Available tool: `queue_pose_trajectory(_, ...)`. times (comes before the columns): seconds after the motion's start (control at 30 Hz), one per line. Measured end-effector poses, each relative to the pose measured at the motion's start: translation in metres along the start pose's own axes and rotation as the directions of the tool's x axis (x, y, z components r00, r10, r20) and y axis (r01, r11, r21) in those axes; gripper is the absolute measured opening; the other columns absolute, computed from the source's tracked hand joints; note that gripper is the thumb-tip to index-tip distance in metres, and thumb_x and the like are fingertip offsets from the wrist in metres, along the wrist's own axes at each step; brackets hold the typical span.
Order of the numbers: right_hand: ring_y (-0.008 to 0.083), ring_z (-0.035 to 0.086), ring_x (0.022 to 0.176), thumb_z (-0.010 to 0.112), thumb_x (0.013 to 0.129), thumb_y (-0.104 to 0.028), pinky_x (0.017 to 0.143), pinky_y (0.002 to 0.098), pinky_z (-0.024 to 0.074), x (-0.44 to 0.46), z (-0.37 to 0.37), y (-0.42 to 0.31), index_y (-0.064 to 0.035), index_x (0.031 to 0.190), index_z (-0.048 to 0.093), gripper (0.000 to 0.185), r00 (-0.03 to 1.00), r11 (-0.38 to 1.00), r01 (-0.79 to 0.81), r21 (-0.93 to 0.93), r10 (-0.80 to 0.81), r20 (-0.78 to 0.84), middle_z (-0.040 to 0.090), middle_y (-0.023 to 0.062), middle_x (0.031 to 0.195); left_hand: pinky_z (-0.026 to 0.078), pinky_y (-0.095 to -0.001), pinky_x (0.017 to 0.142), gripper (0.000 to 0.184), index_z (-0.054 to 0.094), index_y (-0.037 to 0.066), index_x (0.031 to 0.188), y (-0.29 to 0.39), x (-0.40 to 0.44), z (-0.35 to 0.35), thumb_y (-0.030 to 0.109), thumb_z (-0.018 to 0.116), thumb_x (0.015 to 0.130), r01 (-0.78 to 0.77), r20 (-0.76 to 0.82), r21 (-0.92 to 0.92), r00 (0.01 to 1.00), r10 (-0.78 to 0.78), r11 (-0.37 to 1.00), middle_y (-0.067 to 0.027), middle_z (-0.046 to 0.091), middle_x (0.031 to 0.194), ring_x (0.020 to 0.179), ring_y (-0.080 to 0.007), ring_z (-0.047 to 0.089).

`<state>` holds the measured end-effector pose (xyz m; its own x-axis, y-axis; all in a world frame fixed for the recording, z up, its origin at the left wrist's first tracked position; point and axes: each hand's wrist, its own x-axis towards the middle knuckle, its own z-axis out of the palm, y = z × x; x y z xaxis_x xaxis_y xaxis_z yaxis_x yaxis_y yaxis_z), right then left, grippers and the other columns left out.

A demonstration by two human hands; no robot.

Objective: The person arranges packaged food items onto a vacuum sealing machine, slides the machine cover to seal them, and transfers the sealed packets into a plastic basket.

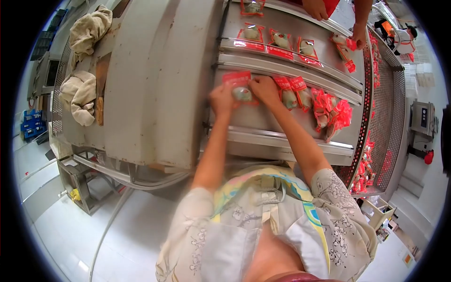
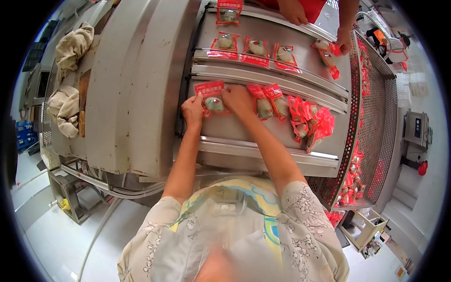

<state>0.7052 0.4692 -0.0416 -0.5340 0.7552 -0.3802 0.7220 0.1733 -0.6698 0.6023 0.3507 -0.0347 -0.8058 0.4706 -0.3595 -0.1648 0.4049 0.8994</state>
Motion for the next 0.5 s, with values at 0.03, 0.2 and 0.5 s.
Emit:
queue_pose_trajectory(0.03, 0.0334, 0.062, 0.073, 0.057, 0.082, -0.035, 0.067, 0.0418, 0.0474, 0.003, 0.004, 0.004, -0.0029, 0.08, 0.068, 0.034, 0.997, 0.999, 0.028, 0.034, -0.026, -0.068, 0.064, 0.0187, 0.075, 0.04, -0.0263, 0.051, 0.031, 0.068, -0.002, 0.075, -0.01, 0.006, 0.002, 0.026, 0.061, 0.086, 0.008, -0.01, 0.009, 1.0, -0.008, 1.0, -0.0006, 0.06, 0.061, 0.055, -0.0069, 0.051)
queue_pose_trajectory(0.2, 0.017, 0.058, 0.053, 0.061, 0.085, -0.028, 0.053, 0.0339, 0.0441, 0.018, 0.019, 0.02, 0.0018, 0.07, 0.065, 0.034, 0.96, 0.949, 0.137, 0.285, -0.057, -0.274, 0.06, 0.0107, 0.058, 0.043, -0.0269, 0.055, 0.031, 0.069, -0.002, 0.076, -0.038, 0.049, 0.021, 0.027, 0.06, 0.086, 0.047, 0.03, -0.018, 0.998, -0.047, 0.999, -0.003, 0.062, 0.061, 0.056, -0.009, 0.054)
queue_pose_trajectory(0.5, 0.0207, 0.061, 0.058, 0.06, 0.087, -0.017, 0.058, 0.0338, 0.0482, 0.004, 0.012, 0.021, 0.0012, 0.089, 0.063, 0.018, 0.992, 0.719, -0.035, 0.695, 0.112, -0.066, 0.064, 0.0122, 0.069, 0.044, -0.0295, 0.052, 0.029, 0.069, 0.001, 0.079, 0.005, 0.028, 0.014, 0.029, 0.063, 0.085, -0.142, 0.009, 0.245, 0.99, 0.144, 0.959, -0.0067, 0.064, 0.06, 0.054, -0.0126, 0.06)
